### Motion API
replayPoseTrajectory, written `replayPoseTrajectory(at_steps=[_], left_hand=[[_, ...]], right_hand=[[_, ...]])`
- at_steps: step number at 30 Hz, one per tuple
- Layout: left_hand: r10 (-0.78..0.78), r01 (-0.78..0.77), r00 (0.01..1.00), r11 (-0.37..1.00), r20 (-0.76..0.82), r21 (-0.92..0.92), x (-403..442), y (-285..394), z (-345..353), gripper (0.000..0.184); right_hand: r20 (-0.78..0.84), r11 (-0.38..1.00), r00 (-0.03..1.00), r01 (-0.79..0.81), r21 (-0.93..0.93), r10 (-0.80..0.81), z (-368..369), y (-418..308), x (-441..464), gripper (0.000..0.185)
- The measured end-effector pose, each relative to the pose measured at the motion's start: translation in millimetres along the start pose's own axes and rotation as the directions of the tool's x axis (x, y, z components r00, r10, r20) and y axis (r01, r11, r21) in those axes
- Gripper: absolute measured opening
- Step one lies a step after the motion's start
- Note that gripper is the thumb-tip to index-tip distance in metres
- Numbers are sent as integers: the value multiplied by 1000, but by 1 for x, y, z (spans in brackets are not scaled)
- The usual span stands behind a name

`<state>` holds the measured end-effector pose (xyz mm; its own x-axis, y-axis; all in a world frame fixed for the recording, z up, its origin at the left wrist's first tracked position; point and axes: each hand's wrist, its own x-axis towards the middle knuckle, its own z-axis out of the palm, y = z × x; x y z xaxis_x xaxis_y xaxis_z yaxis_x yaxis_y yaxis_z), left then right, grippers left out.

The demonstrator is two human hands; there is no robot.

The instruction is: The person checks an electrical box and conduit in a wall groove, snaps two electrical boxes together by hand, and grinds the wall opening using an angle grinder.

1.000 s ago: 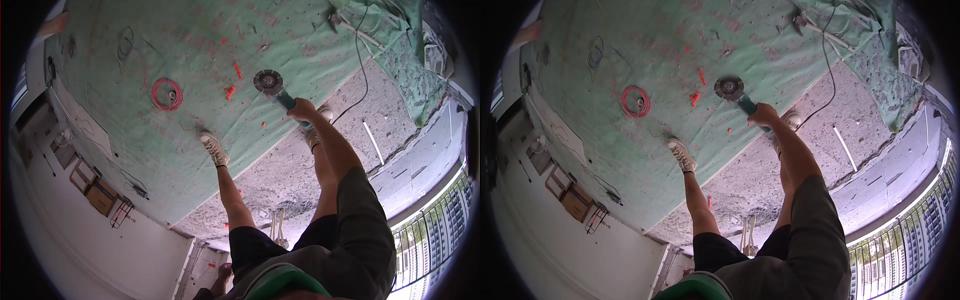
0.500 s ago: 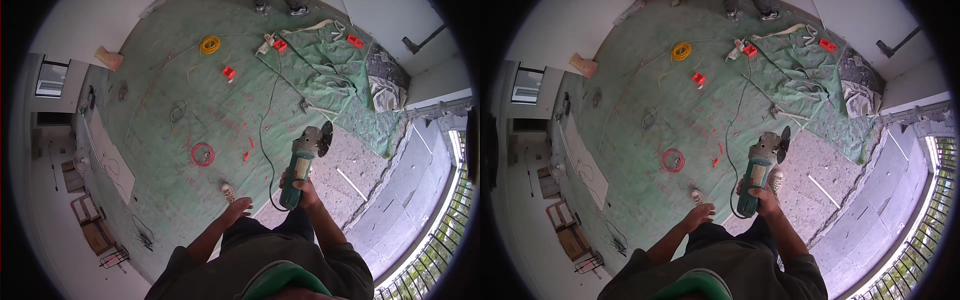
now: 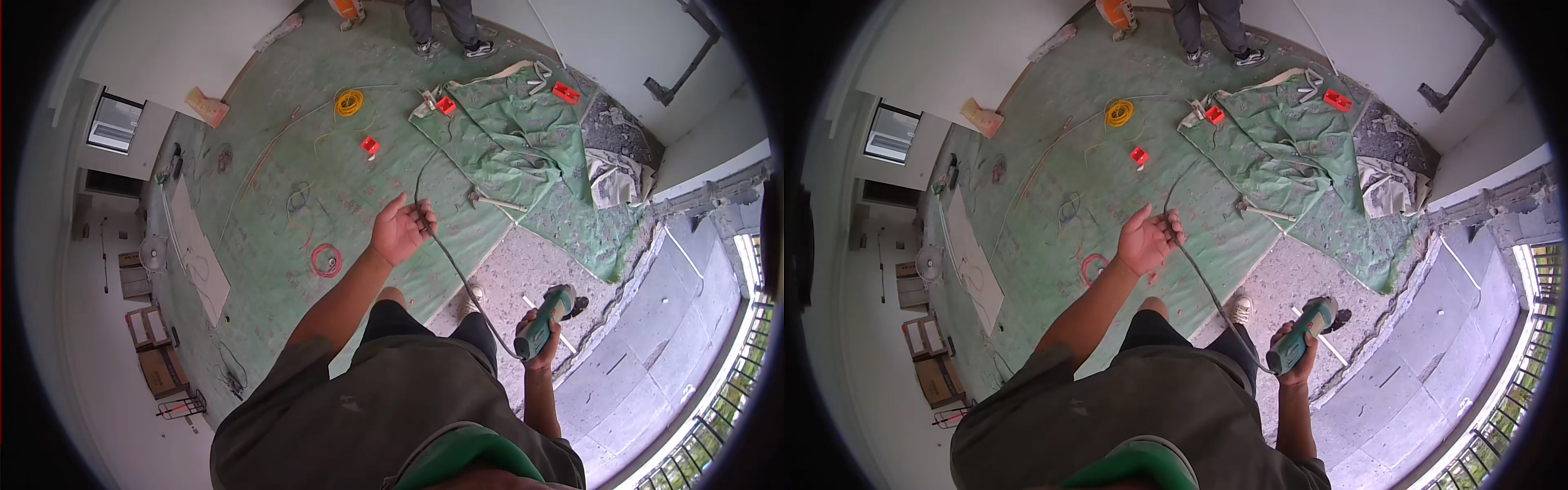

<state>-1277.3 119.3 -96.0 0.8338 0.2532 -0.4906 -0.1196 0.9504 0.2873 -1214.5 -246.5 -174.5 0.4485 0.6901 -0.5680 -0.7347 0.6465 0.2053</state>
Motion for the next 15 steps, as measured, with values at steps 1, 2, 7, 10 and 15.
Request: replayPoseTrajectory(at_steps=[1, 2, 7, 10, 15], left_hand=[[20, -21, 1000, 997, 13, 69, 8, 6, 19, 39], [41, -45, 999, 989, 29, 138, 19, 13, 34, 38], [176, -171, 984, 947, 4, 272, 110, 60, 63, 36], [63, -53, 998, 949, -20, 311, 168, 83, 73, 36], [118, -100, 992, 954, -49, 282, 290, 95, 74, 34]], right_hand=[[-19, 999, 999, 28, 32, -28, -7, -16, -7, 32], [-21, 995, 995, 102, -11, -102, -13, -28, -13, 31], [-39, 961, 960, 275, -31, -276, -21, -72, -33, 28], [-127, 977, 971, 211, 40, -205, -4, -98, -38, 26], [-150, 939, 927, 344, -17, -343, 16, -163, -10, 30]])
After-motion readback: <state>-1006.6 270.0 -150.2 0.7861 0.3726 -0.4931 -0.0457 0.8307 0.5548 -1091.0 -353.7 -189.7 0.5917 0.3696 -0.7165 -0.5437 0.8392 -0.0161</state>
